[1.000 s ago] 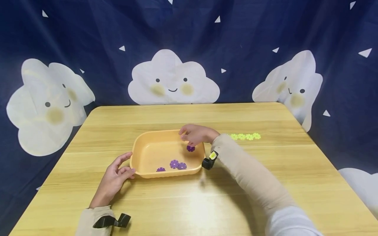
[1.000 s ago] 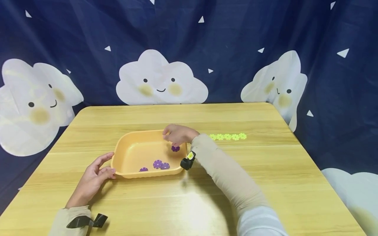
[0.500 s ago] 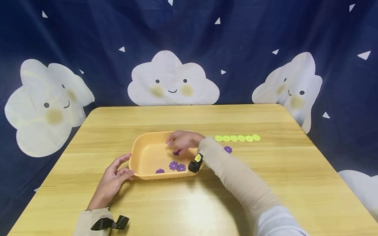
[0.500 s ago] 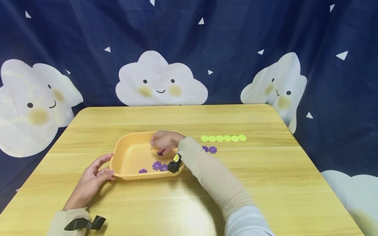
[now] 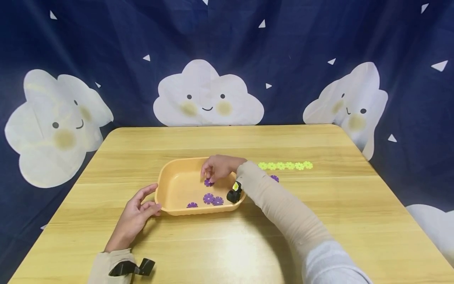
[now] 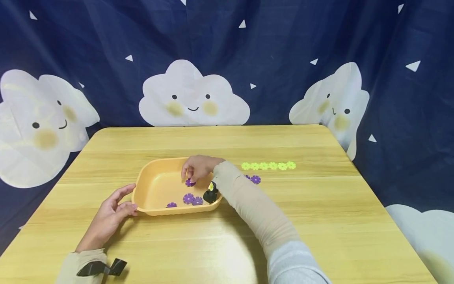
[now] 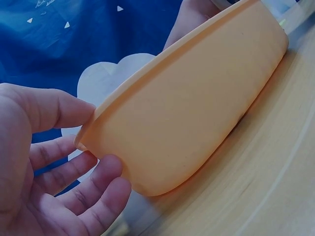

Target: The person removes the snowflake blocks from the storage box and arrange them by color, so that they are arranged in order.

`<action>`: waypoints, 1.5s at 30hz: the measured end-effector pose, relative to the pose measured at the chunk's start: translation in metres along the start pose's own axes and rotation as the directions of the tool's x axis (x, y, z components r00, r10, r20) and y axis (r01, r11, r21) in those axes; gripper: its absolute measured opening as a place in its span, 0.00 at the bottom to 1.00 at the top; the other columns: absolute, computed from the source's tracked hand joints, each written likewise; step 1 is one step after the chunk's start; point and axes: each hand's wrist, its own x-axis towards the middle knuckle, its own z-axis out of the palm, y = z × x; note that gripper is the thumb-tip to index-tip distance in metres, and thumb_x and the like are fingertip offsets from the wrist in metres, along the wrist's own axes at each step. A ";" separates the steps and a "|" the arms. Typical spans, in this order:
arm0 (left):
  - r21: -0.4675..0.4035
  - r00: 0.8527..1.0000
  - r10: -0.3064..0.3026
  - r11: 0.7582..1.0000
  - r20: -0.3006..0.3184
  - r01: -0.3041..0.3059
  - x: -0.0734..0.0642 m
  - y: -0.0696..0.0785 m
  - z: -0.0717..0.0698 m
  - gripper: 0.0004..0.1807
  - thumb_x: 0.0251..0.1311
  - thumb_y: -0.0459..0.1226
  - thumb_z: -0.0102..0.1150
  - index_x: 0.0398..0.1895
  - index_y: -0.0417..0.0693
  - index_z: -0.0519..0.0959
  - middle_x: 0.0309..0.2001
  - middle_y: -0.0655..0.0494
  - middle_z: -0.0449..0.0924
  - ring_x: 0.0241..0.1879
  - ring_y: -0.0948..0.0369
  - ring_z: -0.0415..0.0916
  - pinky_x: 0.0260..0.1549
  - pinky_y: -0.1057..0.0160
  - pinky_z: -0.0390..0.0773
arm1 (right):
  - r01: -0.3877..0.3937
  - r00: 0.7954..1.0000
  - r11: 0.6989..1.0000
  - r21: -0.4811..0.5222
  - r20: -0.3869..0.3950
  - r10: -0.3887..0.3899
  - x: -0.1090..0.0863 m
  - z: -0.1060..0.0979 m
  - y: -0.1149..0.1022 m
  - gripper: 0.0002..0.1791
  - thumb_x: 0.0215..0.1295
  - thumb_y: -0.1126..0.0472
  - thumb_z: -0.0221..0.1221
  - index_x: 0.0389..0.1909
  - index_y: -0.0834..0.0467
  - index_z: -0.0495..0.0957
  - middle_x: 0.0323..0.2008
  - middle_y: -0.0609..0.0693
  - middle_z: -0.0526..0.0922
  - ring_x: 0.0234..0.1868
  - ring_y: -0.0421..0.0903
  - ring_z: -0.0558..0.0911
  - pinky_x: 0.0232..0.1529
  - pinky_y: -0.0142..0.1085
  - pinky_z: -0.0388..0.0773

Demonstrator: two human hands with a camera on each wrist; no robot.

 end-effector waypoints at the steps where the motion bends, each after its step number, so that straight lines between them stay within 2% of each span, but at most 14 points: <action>1: -0.001 1.000 0.000 1.000 0.001 0.000 0.000 0.000 0.000 0.32 0.62 0.25 0.57 0.68 0.29 0.57 0.64 0.44 0.58 0.36 0.65 0.78 0.33 0.67 0.82 | 0.009 1.000 1.000 -0.026 0.002 -0.009 0.000 0.000 0.001 0.17 0.55 0.77 0.63 0.45 0.60 0.82 0.38 0.51 0.82 0.41 0.44 0.79 0.46 0.30 0.76; 7: -0.009 1.000 0.001 1.000 0.003 -0.001 0.001 -0.001 0.000 0.32 0.62 0.25 0.57 0.68 0.29 0.57 0.64 0.43 0.58 0.36 0.65 0.78 0.33 0.67 0.82 | -0.035 0.999 0.994 -0.107 0.020 0.038 0.001 -0.001 0.004 0.23 0.51 0.79 0.64 0.43 0.50 0.85 0.40 0.44 0.81 0.46 0.41 0.78 0.48 0.28 0.74; 11: -0.004 1.000 0.002 1.000 0.003 -0.002 0.000 -0.002 0.000 0.32 0.62 0.25 0.58 0.68 0.29 0.58 0.64 0.43 0.59 0.36 0.65 0.78 0.33 0.67 0.82 | -0.064 0.997 0.986 -0.154 0.024 0.069 0.003 -0.001 0.002 0.24 0.51 0.78 0.64 0.43 0.49 0.85 0.41 0.42 0.81 0.46 0.40 0.77 0.48 0.28 0.74; 17: -0.003 1.000 0.009 1.000 -0.003 -0.009 0.000 -0.002 -0.001 0.32 0.62 0.25 0.58 0.68 0.29 0.58 0.63 0.47 0.60 0.36 0.66 0.78 0.33 0.67 0.82 | -0.070 0.996 0.992 -0.107 0.047 0.076 0.008 0.001 -0.003 0.23 0.51 0.78 0.64 0.44 0.50 0.84 0.42 0.44 0.79 0.47 0.42 0.76 0.46 0.28 0.75; 22: 0.007 1.000 0.009 1.000 -0.007 -0.009 -0.001 -0.002 -0.002 0.32 0.62 0.25 0.58 0.68 0.29 0.58 0.64 0.45 0.59 0.36 0.66 0.78 0.33 0.67 0.82 | -0.069 0.995 0.996 -0.048 0.070 0.072 0.012 0.004 -0.002 0.23 0.49 0.80 0.65 0.44 0.54 0.83 0.38 0.49 0.79 0.39 0.41 0.76 0.40 0.28 0.77; 26: 0.021 1.000 0.004 1.000 -0.005 -0.004 -0.002 -0.001 -0.001 0.32 0.62 0.25 0.57 0.68 0.30 0.58 0.65 0.42 0.58 0.36 0.66 0.78 0.33 0.67 0.82 | -0.061 0.993 0.997 -0.049 0.096 0.065 0.013 0.006 0.000 0.23 0.49 0.79 0.66 0.45 0.56 0.82 0.35 0.50 0.79 0.35 0.40 0.75 0.38 0.28 0.77; 33: 0.006 1.000 0.011 1.000 0.002 -0.011 0.001 -0.001 0.000 0.32 0.62 0.24 0.57 0.68 0.29 0.57 0.65 0.38 0.57 0.36 0.66 0.78 0.33 0.67 0.82 | -0.066 0.991 0.994 -0.083 0.109 0.075 0.012 0.005 0.001 0.21 0.49 0.75 0.70 0.44 0.54 0.81 0.32 0.48 0.80 0.34 0.39 0.76 0.40 0.28 0.77; 39: 0.001 1.000 0.004 1.000 -0.001 -0.004 0.001 0.000 0.000 0.32 0.62 0.25 0.57 0.69 0.29 0.57 0.65 0.40 0.57 0.35 0.66 0.78 0.33 0.67 0.81 | -0.065 0.991 0.995 -0.074 0.112 0.073 0.012 0.006 -0.002 0.17 0.49 0.75 0.70 0.36 0.55 0.79 0.31 0.47 0.79 0.34 0.41 0.76 0.38 0.29 0.77; 45: -0.003 1.000 -0.001 1.000 0.002 0.001 0.000 0.000 0.000 0.32 0.62 0.24 0.57 0.68 0.30 0.58 0.65 0.38 0.56 0.35 0.66 0.78 0.33 0.67 0.81 | -0.070 0.994 0.997 -0.036 0.086 0.073 0.011 0.008 -0.002 0.16 0.52 0.75 0.68 0.27 0.59 0.69 0.30 0.47 0.75 0.36 0.40 0.77 0.35 0.28 0.74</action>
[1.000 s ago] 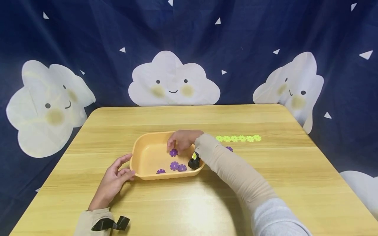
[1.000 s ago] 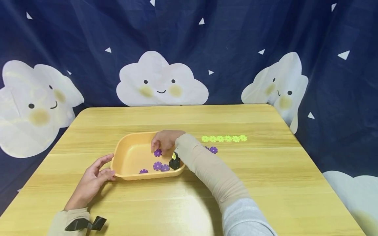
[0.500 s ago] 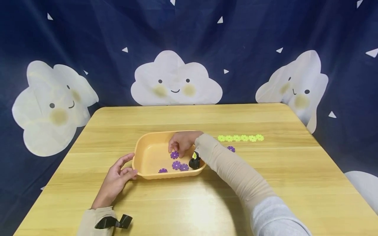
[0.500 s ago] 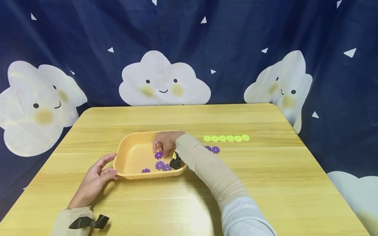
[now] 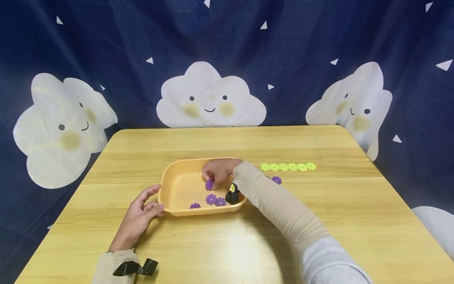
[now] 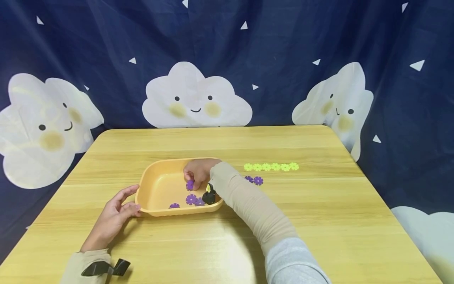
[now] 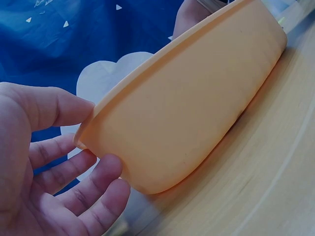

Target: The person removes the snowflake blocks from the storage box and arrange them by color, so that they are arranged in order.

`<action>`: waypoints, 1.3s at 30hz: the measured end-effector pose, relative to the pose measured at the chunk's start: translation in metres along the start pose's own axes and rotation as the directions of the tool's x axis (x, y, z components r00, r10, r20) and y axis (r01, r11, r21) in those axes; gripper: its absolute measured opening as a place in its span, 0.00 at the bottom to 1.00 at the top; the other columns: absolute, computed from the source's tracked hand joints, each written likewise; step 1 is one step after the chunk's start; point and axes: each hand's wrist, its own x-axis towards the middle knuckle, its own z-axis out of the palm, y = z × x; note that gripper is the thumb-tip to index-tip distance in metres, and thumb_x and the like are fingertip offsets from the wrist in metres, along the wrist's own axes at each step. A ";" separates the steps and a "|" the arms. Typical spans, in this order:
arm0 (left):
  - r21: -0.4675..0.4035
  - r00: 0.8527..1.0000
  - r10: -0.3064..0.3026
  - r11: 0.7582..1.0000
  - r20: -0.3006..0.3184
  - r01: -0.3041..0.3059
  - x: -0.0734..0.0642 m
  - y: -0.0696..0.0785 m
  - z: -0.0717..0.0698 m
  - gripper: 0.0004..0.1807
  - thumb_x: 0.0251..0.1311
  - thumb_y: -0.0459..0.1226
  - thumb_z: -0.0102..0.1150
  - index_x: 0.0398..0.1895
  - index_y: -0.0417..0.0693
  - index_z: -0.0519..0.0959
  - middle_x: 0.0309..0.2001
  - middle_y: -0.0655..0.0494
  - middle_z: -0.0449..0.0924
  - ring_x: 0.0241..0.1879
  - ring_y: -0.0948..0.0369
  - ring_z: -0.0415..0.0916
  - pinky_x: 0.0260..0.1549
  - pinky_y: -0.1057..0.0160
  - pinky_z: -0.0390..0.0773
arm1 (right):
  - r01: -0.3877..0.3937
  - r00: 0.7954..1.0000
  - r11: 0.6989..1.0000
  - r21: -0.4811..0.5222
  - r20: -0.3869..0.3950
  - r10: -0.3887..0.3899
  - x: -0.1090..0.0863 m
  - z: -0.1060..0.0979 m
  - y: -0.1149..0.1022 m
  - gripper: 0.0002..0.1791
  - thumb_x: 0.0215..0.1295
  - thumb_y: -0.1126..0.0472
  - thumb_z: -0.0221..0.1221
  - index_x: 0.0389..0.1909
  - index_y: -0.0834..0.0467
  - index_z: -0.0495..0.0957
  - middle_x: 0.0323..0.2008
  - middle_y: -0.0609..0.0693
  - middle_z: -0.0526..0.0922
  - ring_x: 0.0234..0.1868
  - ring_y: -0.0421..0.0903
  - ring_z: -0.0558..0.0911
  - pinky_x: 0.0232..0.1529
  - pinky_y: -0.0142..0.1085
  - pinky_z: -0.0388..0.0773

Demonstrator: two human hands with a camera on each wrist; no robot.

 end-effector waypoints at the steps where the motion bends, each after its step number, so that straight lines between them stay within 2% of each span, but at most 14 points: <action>1: 0.002 1.000 0.000 1.000 -0.001 0.000 0.000 0.000 0.000 0.32 0.62 0.24 0.57 0.68 0.30 0.58 0.65 0.39 0.57 0.36 0.66 0.78 0.33 0.67 0.81 | -0.004 1.000 1.000 0.008 -0.008 0.004 0.000 0.000 0.000 0.16 0.53 0.75 0.67 0.26 0.59 0.68 0.31 0.48 0.74 0.35 0.40 0.76 0.34 0.28 0.74; 6: 0.023 1.000 -0.006 1.000 -0.005 0.006 0.001 -0.002 -0.001 0.32 0.63 0.25 0.57 0.69 0.30 0.58 0.65 0.43 0.58 0.36 0.65 0.78 0.33 0.67 0.81 | -0.030 0.999 0.995 0.095 -0.013 0.031 -0.002 -0.001 0.000 0.12 0.60 0.75 0.62 0.31 0.61 0.68 0.32 0.51 0.75 0.30 0.42 0.75 0.27 0.28 0.74; 9: 0.033 1.000 0.000 0.999 -0.005 0.001 0.000 -0.003 -0.001 0.32 0.63 0.25 0.57 0.69 0.30 0.58 0.65 0.43 0.58 0.36 0.65 0.78 0.33 0.67 0.81 | -0.031 0.999 0.991 0.129 -0.011 0.032 -0.003 -0.001 0.001 0.09 0.62 0.75 0.60 0.36 0.62 0.71 0.33 0.53 0.79 0.29 0.44 0.78 0.29 0.30 0.77; 15: 0.053 1.000 0.001 0.999 -0.001 -0.001 -0.001 -0.003 -0.001 0.32 0.63 0.26 0.58 0.69 0.31 0.58 0.67 0.41 0.56 0.36 0.65 0.78 0.34 0.66 0.82 | -0.020 0.999 0.988 0.153 -0.036 0.025 -0.006 -0.001 0.003 0.10 0.64 0.74 0.58 0.44 0.61 0.77 0.32 0.52 0.85 0.30 0.46 0.82 0.33 0.34 0.81; 20: 0.054 1.000 -0.010 0.998 0.004 0.010 -0.005 -0.005 -0.001 0.32 0.64 0.27 0.57 0.69 0.31 0.57 0.67 0.43 0.54 0.35 0.65 0.77 0.33 0.67 0.81 | 0.013 1.000 0.993 0.119 -0.021 -0.011 -0.010 -0.001 0.003 0.14 0.66 0.74 0.55 0.49 0.60 0.79 0.32 0.51 0.86 0.31 0.46 0.84 0.35 0.34 0.82; 27: 0.032 1.000 0.017 0.999 -0.007 -0.017 -0.002 -0.005 0.000 0.32 0.65 0.27 0.56 0.69 0.32 0.57 0.65 0.48 0.57 0.35 0.66 0.77 0.33 0.67 0.81 | 0.028 0.997 0.997 0.066 -0.073 -0.023 -0.020 -0.011 0.000 0.15 0.67 0.72 0.56 0.53 0.63 0.78 0.33 0.52 0.85 0.32 0.45 0.85 0.36 0.32 0.82; 31: 0.034 1.000 0.023 0.999 -0.008 -0.023 -0.002 -0.004 -0.001 0.31 0.64 0.26 0.56 0.69 0.31 0.58 0.63 0.50 0.58 0.34 0.65 0.77 0.33 0.67 0.81 | 0.059 0.994 0.998 0.035 -0.095 -0.056 -0.027 -0.015 0.001 0.18 0.66 0.74 0.55 0.57 0.66 0.75 0.35 0.52 0.84 0.34 0.45 0.85 0.36 0.31 0.82; 36: 0.034 0.999 0.029 0.999 -0.037 -0.028 -0.002 -0.004 0.000 0.30 0.63 0.26 0.57 0.67 0.31 0.61 0.52 0.47 0.69 0.31 0.61 0.78 0.31 0.66 0.81 | 0.110 0.983 0.994 0.005 -0.148 -0.108 -0.038 -0.018 0.006 0.20 0.65 0.74 0.55 0.58 0.67 0.75 0.37 0.51 0.84 0.35 0.46 0.86 0.37 0.32 0.81; 39: 0.030 0.998 0.032 0.999 -0.045 -0.031 -0.001 -0.004 0.000 0.30 0.62 0.26 0.58 0.67 0.31 0.62 0.43 0.42 0.73 0.30 0.60 0.78 0.31 0.66 0.81 | 0.125 0.972 0.992 -0.024 -0.196 -0.127 -0.046 -0.018 0.010 0.20 0.64 0.72 0.56 0.58 0.65 0.76 0.37 0.50 0.85 0.38 0.45 0.85 0.43 0.32 0.80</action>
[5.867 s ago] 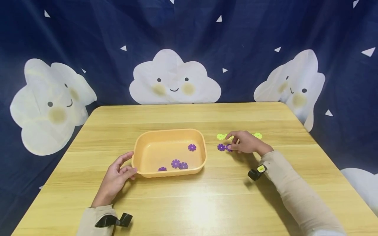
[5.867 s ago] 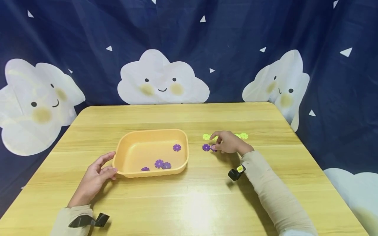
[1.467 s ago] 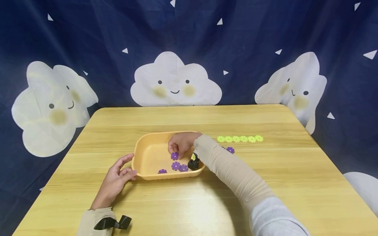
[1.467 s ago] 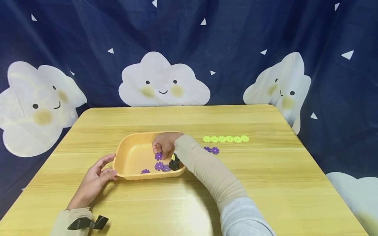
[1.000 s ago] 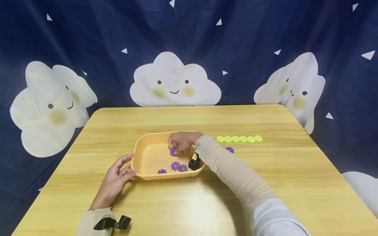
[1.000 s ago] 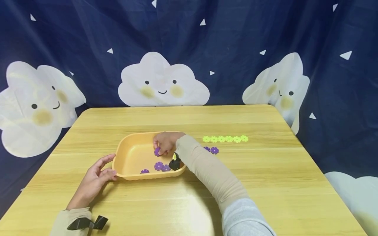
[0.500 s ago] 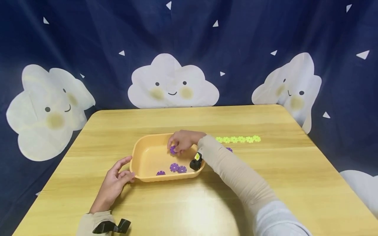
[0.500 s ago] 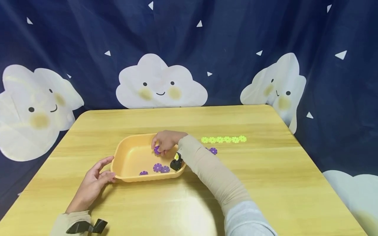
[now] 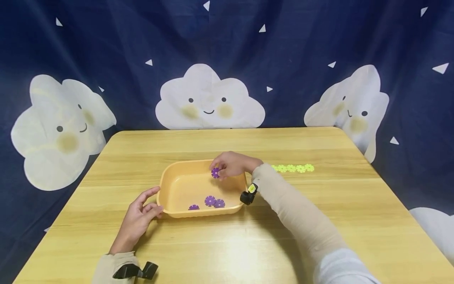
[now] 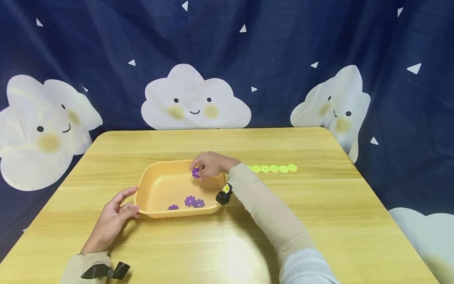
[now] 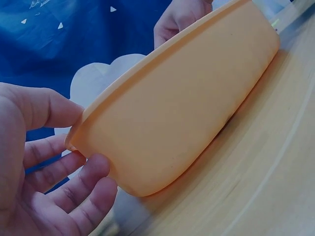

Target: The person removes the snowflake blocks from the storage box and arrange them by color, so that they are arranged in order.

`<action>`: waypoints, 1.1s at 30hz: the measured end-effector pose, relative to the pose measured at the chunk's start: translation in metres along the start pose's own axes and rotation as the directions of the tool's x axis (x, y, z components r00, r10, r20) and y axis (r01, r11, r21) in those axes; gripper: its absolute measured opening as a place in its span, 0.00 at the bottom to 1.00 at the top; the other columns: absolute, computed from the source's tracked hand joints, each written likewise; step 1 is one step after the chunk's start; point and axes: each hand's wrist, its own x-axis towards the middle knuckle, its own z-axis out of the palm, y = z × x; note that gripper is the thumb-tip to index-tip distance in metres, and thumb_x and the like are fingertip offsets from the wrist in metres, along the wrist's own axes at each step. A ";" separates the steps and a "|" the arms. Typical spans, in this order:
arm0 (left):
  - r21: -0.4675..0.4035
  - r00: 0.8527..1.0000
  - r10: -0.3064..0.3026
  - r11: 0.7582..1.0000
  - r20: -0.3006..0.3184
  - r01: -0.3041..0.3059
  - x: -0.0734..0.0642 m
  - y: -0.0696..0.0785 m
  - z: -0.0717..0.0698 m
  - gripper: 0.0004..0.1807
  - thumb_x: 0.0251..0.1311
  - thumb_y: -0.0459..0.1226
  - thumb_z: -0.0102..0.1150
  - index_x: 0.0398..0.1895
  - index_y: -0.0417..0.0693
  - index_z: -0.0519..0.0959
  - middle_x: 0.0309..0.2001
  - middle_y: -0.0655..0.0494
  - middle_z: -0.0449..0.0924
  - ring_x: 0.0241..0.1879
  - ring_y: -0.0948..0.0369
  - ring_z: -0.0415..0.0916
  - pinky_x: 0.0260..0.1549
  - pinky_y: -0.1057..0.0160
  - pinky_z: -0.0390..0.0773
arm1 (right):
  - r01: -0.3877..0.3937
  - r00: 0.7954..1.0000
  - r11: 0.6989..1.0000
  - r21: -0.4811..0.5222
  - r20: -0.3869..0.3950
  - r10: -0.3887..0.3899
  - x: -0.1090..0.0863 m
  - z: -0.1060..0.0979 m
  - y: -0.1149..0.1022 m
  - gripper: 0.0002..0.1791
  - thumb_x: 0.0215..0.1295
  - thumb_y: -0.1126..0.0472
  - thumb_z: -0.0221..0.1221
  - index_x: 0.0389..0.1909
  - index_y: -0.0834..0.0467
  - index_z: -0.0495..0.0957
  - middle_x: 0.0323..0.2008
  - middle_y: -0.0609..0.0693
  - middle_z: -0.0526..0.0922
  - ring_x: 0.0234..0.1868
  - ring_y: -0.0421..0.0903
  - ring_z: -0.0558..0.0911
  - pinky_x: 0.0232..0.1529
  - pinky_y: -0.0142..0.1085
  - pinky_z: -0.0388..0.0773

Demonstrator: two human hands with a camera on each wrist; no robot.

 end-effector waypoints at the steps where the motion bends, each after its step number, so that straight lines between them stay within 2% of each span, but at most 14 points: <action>1: -0.002 1.000 0.003 1.000 0.001 -0.003 0.000 0.000 0.000 0.30 0.62 0.25 0.58 0.67 0.31 0.62 0.42 0.40 0.74 0.30 0.60 0.78 0.31 0.65 0.81 | 0.004 1.000 1.000 -0.007 -0.020 -0.004 -0.003 0.000 0.001 0.21 0.63 0.72 0.58 0.58 0.65 0.76 0.38 0.49 0.85 0.39 0.44 0.84 0.45 0.33 0.79; 4: -0.004 1.000 0.009 1.000 0.005 -0.009 0.000 0.001 0.000 0.30 0.62 0.25 0.58 0.67 0.30 0.62 0.41 0.39 0.74 0.30 0.60 0.79 0.31 0.65 0.81 | 0.000 0.998 1.000 0.001 -0.068 0.000 -0.012 -0.002 0.002 0.21 0.61 0.70 0.60 0.57 0.63 0.77 0.40 0.49 0.85 0.43 0.44 0.82 0.50 0.34 0.77; 6: -0.002 1.000 0.008 1.000 0.002 -0.008 0.000 0.001 -0.001 0.30 0.62 0.25 0.58 0.66 0.31 0.62 0.41 0.40 0.74 0.30 0.60 0.79 0.30 0.65 0.81 | -0.006 0.996 0.999 0.034 -0.092 0.009 -0.017 -0.003 0.002 0.21 0.62 0.71 0.61 0.57 0.63 0.78 0.39 0.49 0.84 0.44 0.45 0.81 0.50 0.34 0.78; 10: 0.001 1.000 0.007 1.000 0.000 -0.007 -0.001 0.001 -0.002 0.30 0.62 0.25 0.58 0.66 0.30 0.62 0.46 0.46 0.73 0.30 0.61 0.78 0.31 0.66 0.81 | -0.018 0.993 0.993 0.121 -0.116 0.032 -0.025 -0.005 0.003 0.21 0.62 0.73 0.60 0.57 0.64 0.77 0.37 0.52 0.84 0.42 0.45 0.83 0.45 0.34 0.81; 16: 0.001 1.000 0.015 1.000 0.011 -0.015 -0.002 -0.001 -0.002 0.30 0.63 0.26 0.58 0.67 0.30 0.61 0.57 0.52 0.66 0.33 0.64 0.78 0.32 0.68 0.81 | 0.000 0.983 0.993 0.116 -0.185 0.021 -0.040 -0.009 0.009 0.21 0.59 0.71 0.64 0.55 0.63 0.79 0.38 0.49 0.83 0.42 0.45 0.81 0.49 0.35 0.79; 19: -0.004 1.000 0.020 1.000 0.008 -0.020 -0.001 -0.001 -0.001 0.30 0.63 0.25 0.58 0.67 0.30 0.61 0.57 0.51 0.66 0.33 0.65 0.78 0.31 0.68 0.81 | 0.011 0.975 0.994 0.108 -0.221 0.013 -0.049 -0.011 0.012 0.21 0.58 0.71 0.65 0.54 0.62 0.79 0.40 0.48 0.83 0.45 0.46 0.80 0.52 0.37 0.77; 26: 0.000 1.000 0.010 1.000 0.004 -0.010 -0.001 0.000 -0.002 0.30 0.63 0.25 0.57 0.67 0.31 0.61 0.56 0.49 0.67 0.33 0.63 0.78 0.32 0.67 0.81 | 0.018 0.960 0.992 0.123 -0.278 0.017 -0.065 -0.013 0.021 0.21 0.58 0.72 0.65 0.54 0.60 0.79 0.39 0.49 0.84 0.46 0.47 0.80 0.52 0.38 0.78; 33: 0.001 1.000 -0.010 1.000 0.014 0.010 0.000 0.002 0.000 0.30 0.63 0.26 0.57 0.68 0.32 0.61 0.61 0.47 0.63 0.34 0.66 0.78 0.33 0.67 0.81 | 0.051 0.951 0.982 0.179 -0.308 0.006 -0.084 -0.012 0.031 0.19 0.61 0.73 0.60 0.55 0.66 0.76 0.35 0.54 0.84 0.38 0.46 0.83 0.48 0.40 0.80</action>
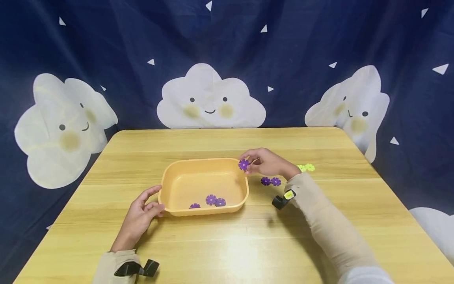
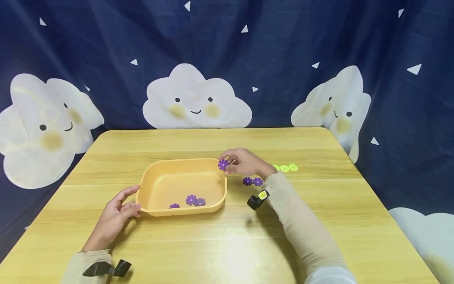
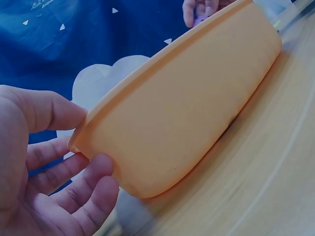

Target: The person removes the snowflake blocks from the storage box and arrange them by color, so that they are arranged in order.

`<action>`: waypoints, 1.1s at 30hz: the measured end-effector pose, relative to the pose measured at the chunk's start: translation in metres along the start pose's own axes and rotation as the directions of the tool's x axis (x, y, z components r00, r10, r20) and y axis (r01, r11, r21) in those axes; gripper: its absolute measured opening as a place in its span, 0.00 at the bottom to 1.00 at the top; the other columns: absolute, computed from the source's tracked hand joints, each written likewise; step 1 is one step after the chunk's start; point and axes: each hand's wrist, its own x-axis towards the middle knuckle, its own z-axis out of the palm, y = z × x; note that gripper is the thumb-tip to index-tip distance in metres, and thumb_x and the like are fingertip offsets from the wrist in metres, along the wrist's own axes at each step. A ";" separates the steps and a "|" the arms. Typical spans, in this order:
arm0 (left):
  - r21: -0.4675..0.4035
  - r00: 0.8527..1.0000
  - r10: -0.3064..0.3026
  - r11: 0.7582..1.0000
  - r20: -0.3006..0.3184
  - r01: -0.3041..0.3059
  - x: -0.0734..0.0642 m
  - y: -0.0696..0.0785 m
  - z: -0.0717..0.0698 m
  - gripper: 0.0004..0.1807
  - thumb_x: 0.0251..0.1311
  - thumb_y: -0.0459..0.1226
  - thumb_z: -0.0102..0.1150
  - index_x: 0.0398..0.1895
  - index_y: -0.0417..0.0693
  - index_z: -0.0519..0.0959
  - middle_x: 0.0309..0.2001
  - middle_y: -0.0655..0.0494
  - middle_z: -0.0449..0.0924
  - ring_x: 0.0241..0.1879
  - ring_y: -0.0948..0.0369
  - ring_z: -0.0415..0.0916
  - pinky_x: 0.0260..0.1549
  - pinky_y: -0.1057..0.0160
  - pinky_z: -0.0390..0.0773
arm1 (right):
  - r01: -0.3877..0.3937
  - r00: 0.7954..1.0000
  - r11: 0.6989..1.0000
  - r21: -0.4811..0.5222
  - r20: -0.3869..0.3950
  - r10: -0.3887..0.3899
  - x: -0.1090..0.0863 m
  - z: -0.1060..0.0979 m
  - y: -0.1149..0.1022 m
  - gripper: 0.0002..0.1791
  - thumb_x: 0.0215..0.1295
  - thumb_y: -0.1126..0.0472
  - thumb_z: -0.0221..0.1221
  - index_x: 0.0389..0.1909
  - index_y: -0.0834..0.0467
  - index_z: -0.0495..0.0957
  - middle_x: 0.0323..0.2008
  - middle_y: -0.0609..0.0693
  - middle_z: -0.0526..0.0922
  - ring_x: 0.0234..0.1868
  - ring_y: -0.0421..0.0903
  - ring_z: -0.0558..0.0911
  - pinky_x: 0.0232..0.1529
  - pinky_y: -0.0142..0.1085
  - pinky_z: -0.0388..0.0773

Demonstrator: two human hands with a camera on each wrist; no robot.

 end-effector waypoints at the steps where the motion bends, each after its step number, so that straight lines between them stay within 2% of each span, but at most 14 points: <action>1: -0.005 1.000 -0.004 1.000 0.000 0.004 0.000 0.000 0.000 0.30 0.63 0.25 0.57 0.68 0.31 0.61 0.62 0.46 0.62 0.34 0.66 0.78 0.33 0.67 0.81 | 0.001 1.000 1.000 0.006 -0.003 0.000 -0.002 -0.001 0.001 0.19 0.61 0.73 0.60 0.55 0.68 0.76 0.35 0.54 0.84 0.37 0.46 0.83 0.48 0.40 0.81; 3: -0.016 1.000 -0.012 1.000 -0.004 0.012 0.000 0.000 0.000 0.31 0.63 0.25 0.56 0.68 0.31 0.60 0.63 0.45 0.60 0.34 0.66 0.77 0.32 0.67 0.81 | -0.011 1.000 1.000 0.009 -0.014 0.011 -0.006 -0.002 0.003 0.19 0.61 0.73 0.60 0.54 0.68 0.76 0.34 0.53 0.84 0.37 0.46 0.83 0.48 0.40 0.80; 9: -0.042 1.000 -0.013 0.999 -0.012 0.012 0.004 0.001 0.002 0.34 0.62 0.22 0.55 0.70 0.31 0.55 0.65 0.40 0.57 0.34 0.66 0.77 0.31 0.67 0.81 | -0.063 0.998 0.997 0.043 -0.025 0.064 -0.021 -0.009 0.016 0.20 0.60 0.74 0.60 0.55 0.69 0.75 0.37 0.60 0.83 0.38 0.48 0.83 0.46 0.41 0.81; 14: -0.036 1.000 -0.017 0.999 -0.010 0.017 0.006 0.002 0.003 0.33 0.62 0.22 0.54 0.70 0.32 0.56 0.65 0.40 0.57 0.34 0.65 0.77 0.32 0.67 0.81 | -0.104 0.994 0.992 0.073 -0.036 0.107 -0.035 -0.015 0.029 0.20 0.61 0.73 0.60 0.55 0.69 0.74 0.38 0.59 0.83 0.38 0.51 0.83 0.43 0.38 0.81; 22: 0.002 0.999 -0.048 0.999 0.000 0.048 0.001 0.001 0.003 0.33 0.63 0.24 0.55 0.70 0.34 0.57 0.67 0.40 0.57 0.35 0.65 0.77 0.33 0.66 0.81 | -0.140 0.988 0.981 0.132 -0.039 0.146 -0.058 -0.019 0.047 0.20 0.61 0.74 0.60 0.54 0.74 0.72 0.36 0.58 0.82 0.38 0.52 0.83 0.41 0.37 0.82; 28: -0.012 0.999 -0.038 0.999 -0.006 0.038 0.004 0.002 0.004 0.32 0.63 0.23 0.55 0.69 0.33 0.58 0.66 0.41 0.58 0.35 0.66 0.77 0.32 0.67 0.81 | -0.185 0.980 0.957 0.221 -0.035 0.198 -0.071 -0.026 0.057 0.22 0.61 0.76 0.58 0.57 0.74 0.70 0.37 0.61 0.80 0.38 0.58 0.84 0.41 0.45 0.83; 33: -0.013 0.999 -0.048 0.999 -0.010 0.048 0.002 0.001 0.004 0.31 0.62 0.23 0.54 0.69 0.33 0.58 0.65 0.41 0.58 0.35 0.66 0.77 0.32 0.67 0.81 | -0.211 0.973 0.945 0.249 -0.037 0.227 -0.078 -0.026 0.065 0.22 0.60 0.77 0.57 0.56 0.75 0.69 0.37 0.62 0.78 0.37 0.55 0.84 0.40 0.42 0.83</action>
